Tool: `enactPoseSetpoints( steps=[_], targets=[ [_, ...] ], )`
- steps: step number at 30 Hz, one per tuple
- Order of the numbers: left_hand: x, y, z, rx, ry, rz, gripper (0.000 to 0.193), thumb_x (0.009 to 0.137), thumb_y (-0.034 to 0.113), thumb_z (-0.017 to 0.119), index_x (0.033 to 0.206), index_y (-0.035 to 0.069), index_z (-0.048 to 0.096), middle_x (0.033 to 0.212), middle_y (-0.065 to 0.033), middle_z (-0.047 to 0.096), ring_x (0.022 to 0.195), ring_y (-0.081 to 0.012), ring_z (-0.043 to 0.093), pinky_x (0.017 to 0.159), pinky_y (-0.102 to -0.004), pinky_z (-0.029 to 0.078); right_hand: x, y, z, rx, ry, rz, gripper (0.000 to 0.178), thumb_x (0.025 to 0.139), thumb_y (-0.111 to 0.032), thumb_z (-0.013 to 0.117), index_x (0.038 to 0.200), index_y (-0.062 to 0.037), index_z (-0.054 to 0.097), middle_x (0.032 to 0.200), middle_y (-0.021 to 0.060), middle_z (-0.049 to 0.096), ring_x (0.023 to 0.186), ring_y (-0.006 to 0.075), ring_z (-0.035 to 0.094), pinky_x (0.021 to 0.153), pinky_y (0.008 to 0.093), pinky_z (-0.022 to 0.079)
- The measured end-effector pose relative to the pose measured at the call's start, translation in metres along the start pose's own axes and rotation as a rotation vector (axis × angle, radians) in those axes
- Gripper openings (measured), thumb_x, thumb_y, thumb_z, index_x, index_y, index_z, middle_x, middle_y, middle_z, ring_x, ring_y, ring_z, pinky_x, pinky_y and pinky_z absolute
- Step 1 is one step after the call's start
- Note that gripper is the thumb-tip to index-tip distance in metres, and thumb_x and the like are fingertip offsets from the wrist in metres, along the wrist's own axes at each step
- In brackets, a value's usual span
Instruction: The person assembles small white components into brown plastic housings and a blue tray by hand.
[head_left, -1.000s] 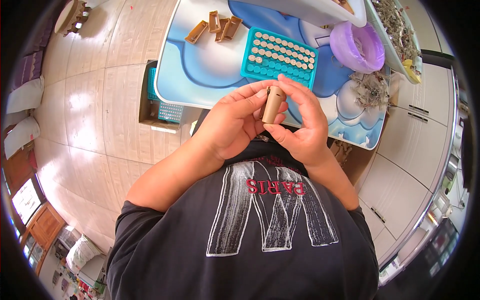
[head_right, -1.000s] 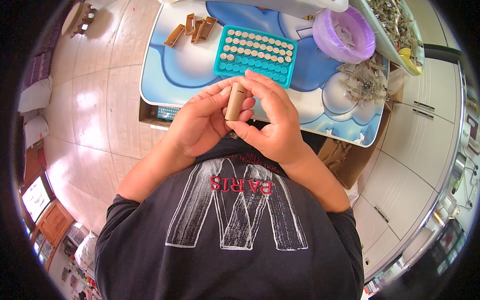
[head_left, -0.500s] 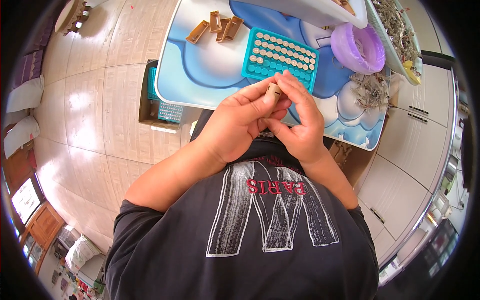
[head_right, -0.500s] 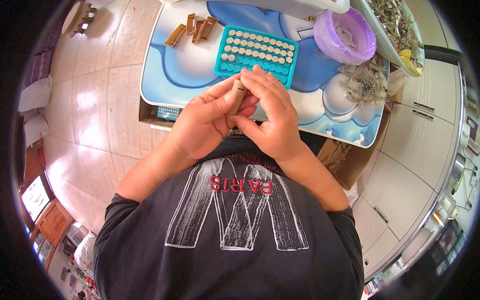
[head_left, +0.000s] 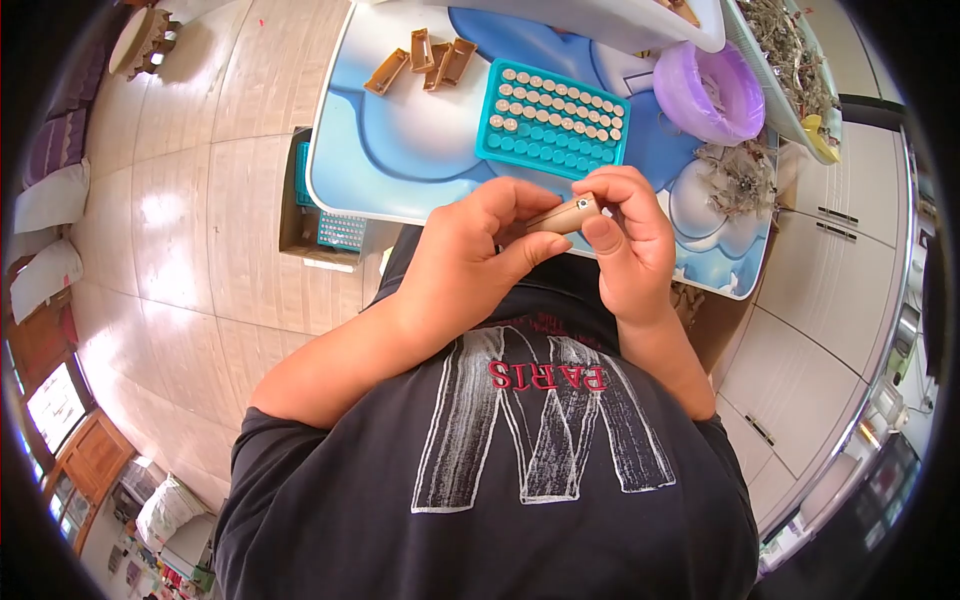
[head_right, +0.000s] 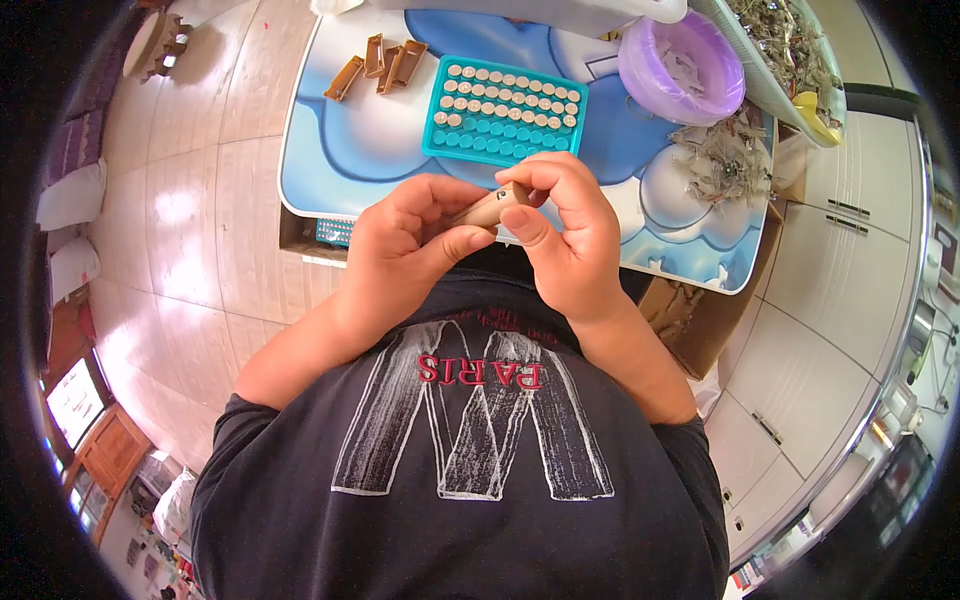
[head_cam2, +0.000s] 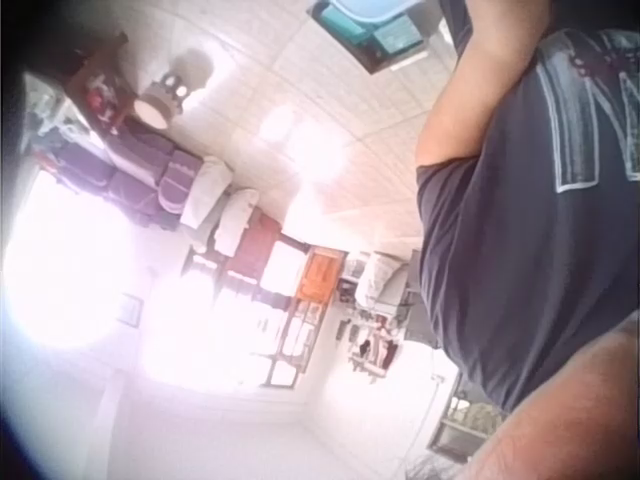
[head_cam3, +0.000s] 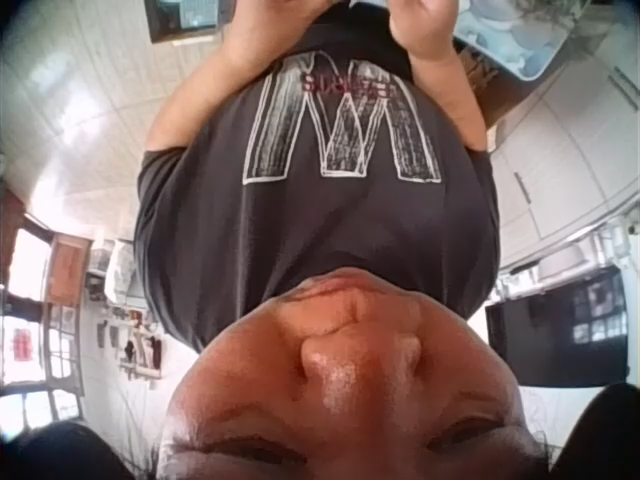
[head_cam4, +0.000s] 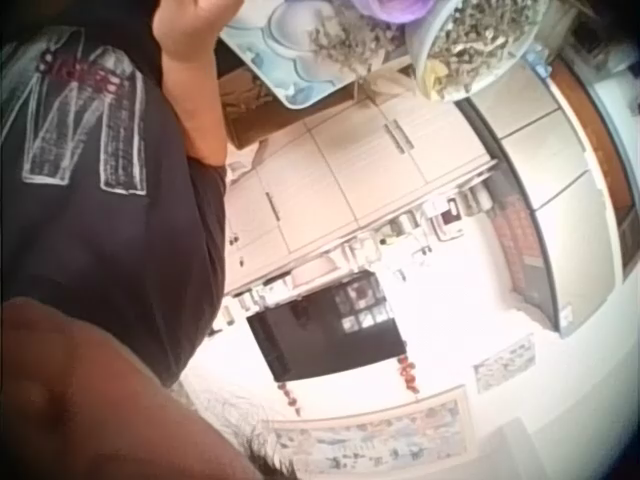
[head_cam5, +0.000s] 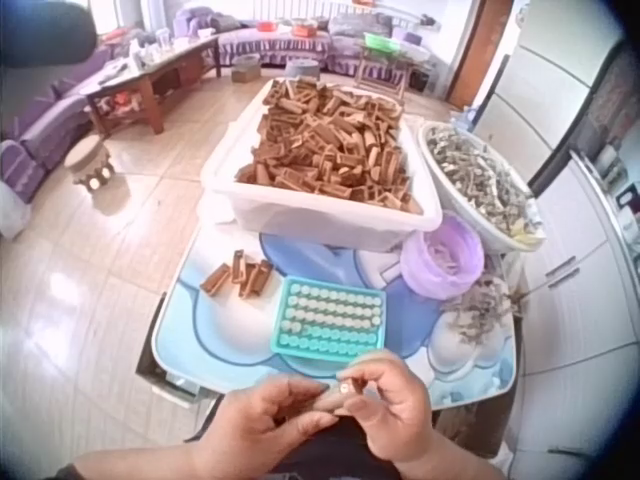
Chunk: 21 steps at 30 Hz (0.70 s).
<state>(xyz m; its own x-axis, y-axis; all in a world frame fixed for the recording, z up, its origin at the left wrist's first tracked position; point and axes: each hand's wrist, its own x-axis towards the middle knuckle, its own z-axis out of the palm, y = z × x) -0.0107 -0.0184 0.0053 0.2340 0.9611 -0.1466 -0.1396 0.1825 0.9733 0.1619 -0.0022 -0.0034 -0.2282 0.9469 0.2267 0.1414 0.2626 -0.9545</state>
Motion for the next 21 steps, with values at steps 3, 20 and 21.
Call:
enactPoseSetpoints(
  steps=[3,20,21],
  targets=[
    [-0.002,0.006,-0.001,0.282,-0.030,-0.019,0.025,0.083,0.008,0.066,0.104,-0.001,0.056,0.084,-0.0127,0.067,0.078,-0.0163,0.066,0.068,-0.0261,0.051,-0.003,0.000,0.005,0.051,0.060,-0.003,0.026,0.088,-0.024,0.061,0.096,0.0008,0.059,0.089,0.0059,0.053,0.076,0.0127,0.048,0.072,0.0247,0.040],
    [0.018,0.000,-0.004,-0.603,-0.195,-0.640,0.028,0.093,0.023,0.054,0.116,0.006,0.054,0.092,-0.0061,0.061,0.077,-0.0127,0.061,0.074,-0.0287,0.051,0.081,-0.031,-0.104,-0.796,0.248,-0.030,0.012,0.083,-0.013,0.061,0.089,-0.0028,0.066,0.080,0.0079,0.062,0.067,0.0186,0.058,0.064,0.0286,0.046],
    [0.018,-0.003,-0.003,-0.647,-0.205,-0.621,0.027,0.092,0.023,0.056,0.114,0.006,0.055,0.093,-0.0055,0.062,0.079,-0.0124,0.061,0.074,-0.0278,0.051,0.096,-0.026,-0.119,-0.882,0.203,-0.038,0.012,0.083,-0.012,0.060,0.089,-0.0034,0.066,0.081,0.0100,0.064,0.066,0.0205,0.059,0.062,0.0296,0.046]
  ],
)
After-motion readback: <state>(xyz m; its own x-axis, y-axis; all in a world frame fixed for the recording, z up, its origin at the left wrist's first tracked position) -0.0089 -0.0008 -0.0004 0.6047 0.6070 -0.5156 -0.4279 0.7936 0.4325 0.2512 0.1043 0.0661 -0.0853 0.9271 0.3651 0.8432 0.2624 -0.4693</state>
